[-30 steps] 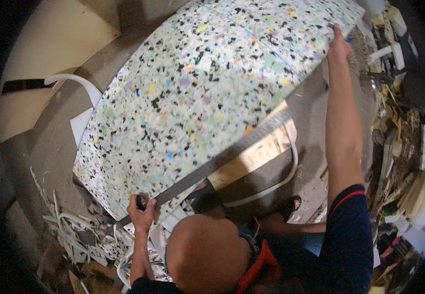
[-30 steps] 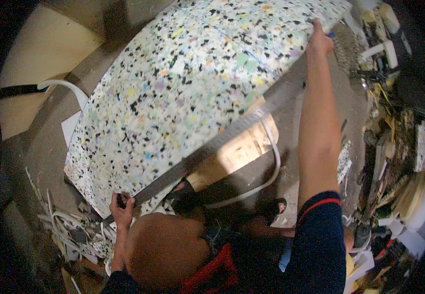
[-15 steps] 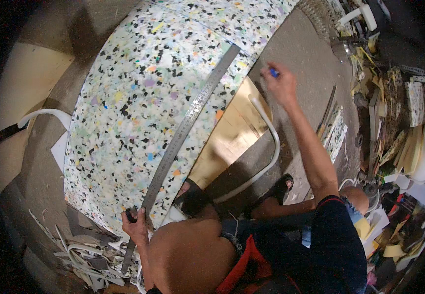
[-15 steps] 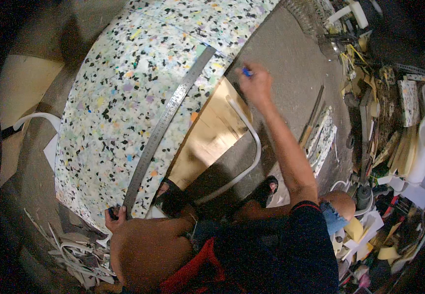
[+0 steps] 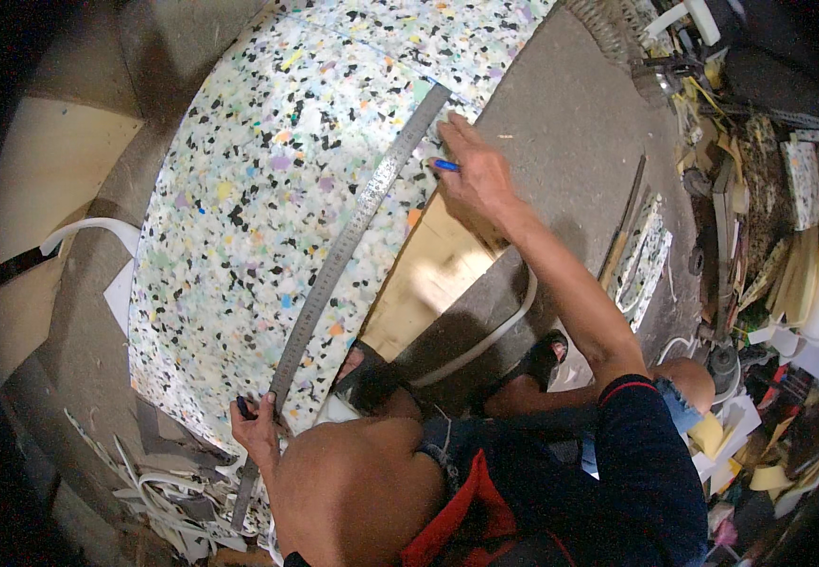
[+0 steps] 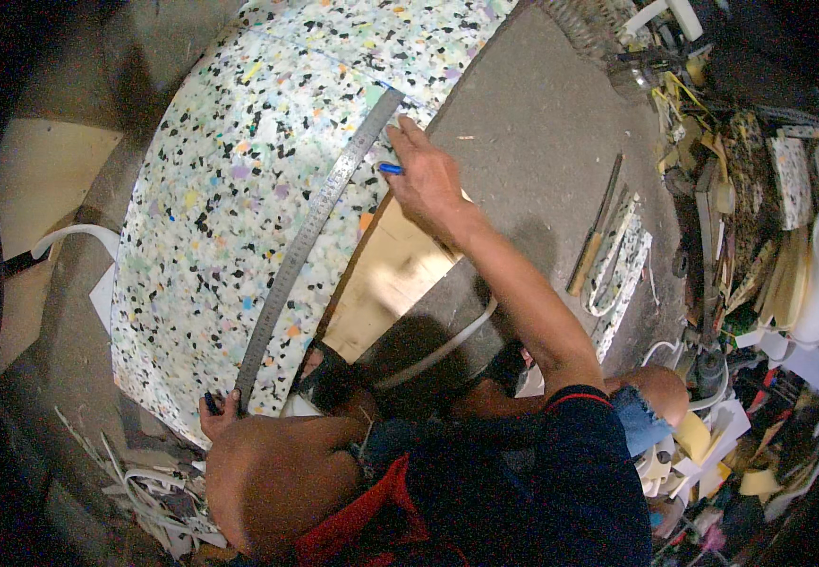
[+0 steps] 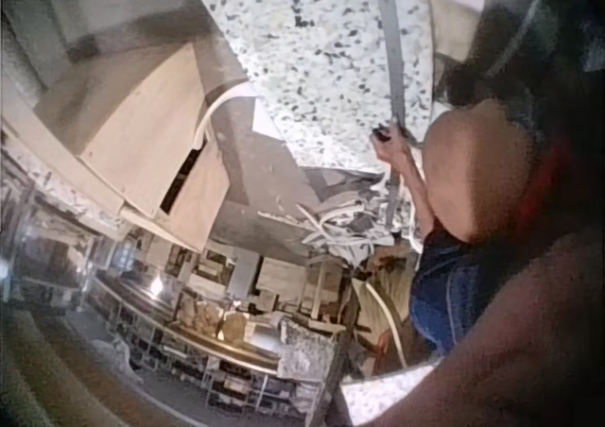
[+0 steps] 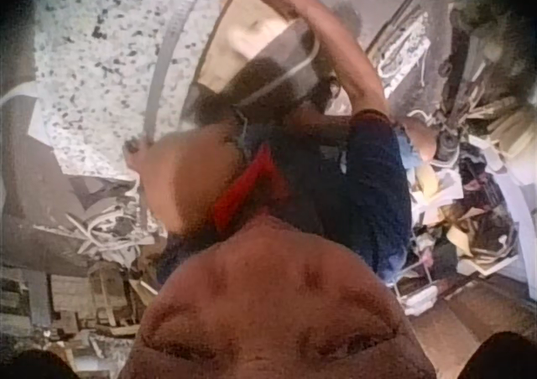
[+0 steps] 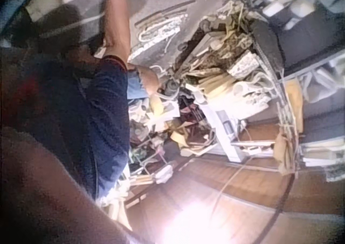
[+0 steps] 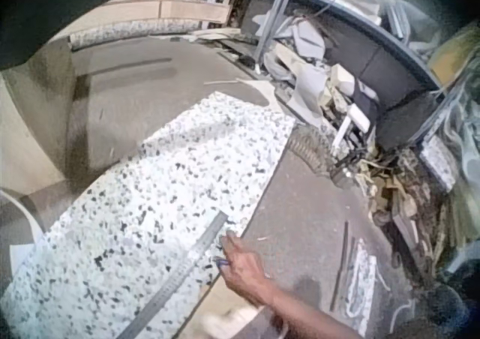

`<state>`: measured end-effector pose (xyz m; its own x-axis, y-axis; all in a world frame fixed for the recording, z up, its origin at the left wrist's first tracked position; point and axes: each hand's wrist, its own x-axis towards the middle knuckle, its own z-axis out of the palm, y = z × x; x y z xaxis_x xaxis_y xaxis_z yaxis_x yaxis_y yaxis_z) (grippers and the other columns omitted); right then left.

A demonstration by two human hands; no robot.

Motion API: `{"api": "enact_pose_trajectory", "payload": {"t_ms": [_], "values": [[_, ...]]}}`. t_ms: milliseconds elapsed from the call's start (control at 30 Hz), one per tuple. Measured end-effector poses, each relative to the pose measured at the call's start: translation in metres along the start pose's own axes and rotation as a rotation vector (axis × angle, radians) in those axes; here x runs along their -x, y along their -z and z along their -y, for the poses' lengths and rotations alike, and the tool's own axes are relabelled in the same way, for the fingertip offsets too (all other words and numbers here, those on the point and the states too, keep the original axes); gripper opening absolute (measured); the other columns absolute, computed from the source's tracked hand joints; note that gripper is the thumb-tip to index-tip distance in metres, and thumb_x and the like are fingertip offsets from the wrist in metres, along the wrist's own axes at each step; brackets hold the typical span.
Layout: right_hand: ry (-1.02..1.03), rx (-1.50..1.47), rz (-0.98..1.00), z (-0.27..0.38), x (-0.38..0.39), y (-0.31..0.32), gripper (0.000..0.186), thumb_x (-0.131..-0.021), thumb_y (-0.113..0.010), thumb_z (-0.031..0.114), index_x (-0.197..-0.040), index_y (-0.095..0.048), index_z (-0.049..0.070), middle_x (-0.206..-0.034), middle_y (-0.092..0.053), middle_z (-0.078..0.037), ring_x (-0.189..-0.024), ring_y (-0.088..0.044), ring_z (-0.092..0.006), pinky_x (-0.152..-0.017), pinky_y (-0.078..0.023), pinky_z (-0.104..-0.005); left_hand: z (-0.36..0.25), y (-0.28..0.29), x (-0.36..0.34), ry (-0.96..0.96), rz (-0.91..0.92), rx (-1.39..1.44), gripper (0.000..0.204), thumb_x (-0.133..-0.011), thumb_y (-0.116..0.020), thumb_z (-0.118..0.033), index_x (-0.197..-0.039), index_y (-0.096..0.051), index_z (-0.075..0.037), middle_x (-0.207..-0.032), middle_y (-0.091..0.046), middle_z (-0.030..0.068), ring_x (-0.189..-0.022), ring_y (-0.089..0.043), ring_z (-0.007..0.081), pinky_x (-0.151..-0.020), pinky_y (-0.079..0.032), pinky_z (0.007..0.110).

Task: The person sits on the floor in a workshop and uses a metal ruler and a blue marker to measure and mark lines on a speckled board. They repeatedly reposition the ruler and draw straight lines across the board's surface.

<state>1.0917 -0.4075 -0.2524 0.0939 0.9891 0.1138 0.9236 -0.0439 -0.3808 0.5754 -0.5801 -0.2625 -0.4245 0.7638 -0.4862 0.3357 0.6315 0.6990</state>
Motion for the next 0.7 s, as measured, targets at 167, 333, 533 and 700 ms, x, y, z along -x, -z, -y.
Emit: {"api": "enact_pose_trajectory", "payload": {"t_ms": [167,333,533,700], "values": [[-0.082,0.033,0.212,0.011,-0.013,-0.007,0.065,-0.087,-0.073,0.028,-0.143,-0.049,0.005,-0.157,-0.039,-0.020,-0.110,-0.066,-0.0402,-0.090,-0.057,-0.0473,0.003,0.002,-0.002,-0.050,0.026,-0.042,0.039,-0.084,-0.084,-0.013,-0.081,-0.045,-0.007,-0.072,-0.041,-0.0041,-0.067,-0.036,0.0094,-0.061,-0.035,0.025],[-0.062,0.064,0.217,0.011,-0.014,-0.014,0.064,-0.090,-0.071,0.031,-0.144,-0.049,0.005,-0.157,-0.038,-0.019,-0.109,-0.067,-0.0398,-0.089,-0.058,-0.0460,-0.002,0.002,-0.004,0.015,0.055,-0.039,0.041,-0.083,-0.085,-0.017,-0.080,-0.045,-0.008,-0.071,-0.042,-0.0045,-0.065,-0.037,0.0090,-0.057,-0.035,0.026],[-0.015,0.077,0.194,0.006,-0.011,-0.019,0.064,-0.090,-0.070,0.030,-0.145,-0.047,0.005,-0.160,-0.035,-0.018,-0.100,-0.069,-0.0414,-0.083,-0.059,-0.0475,0.001,0.006,-0.006,-0.049,0.058,-0.120,0.043,-0.081,-0.087,-0.018,-0.078,-0.045,-0.008,-0.070,-0.044,-0.0042,-0.064,-0.039,0.0091,-0.056,-0.037,0.027],[-0.004,0.074,0.165,0.010,-0.008,-0.019,0.065,-0.089,-0.070,0.027,-0.145,-0.046,0.004,-0.158,-0.037,-0.019,-0.100,-0.069,-0.0419,-0.083,-0.058,-0.0474,0.002,0.007,-0.008,-0.071,0.060,-0.108,0.043,-0.080,-0.087,-0.018,-0.077,-0.045,-0.008,-0.070,-0.043,-0.0041,-0.064,-0.037,0.0095,-0.057,-0.037,0.027]]}}
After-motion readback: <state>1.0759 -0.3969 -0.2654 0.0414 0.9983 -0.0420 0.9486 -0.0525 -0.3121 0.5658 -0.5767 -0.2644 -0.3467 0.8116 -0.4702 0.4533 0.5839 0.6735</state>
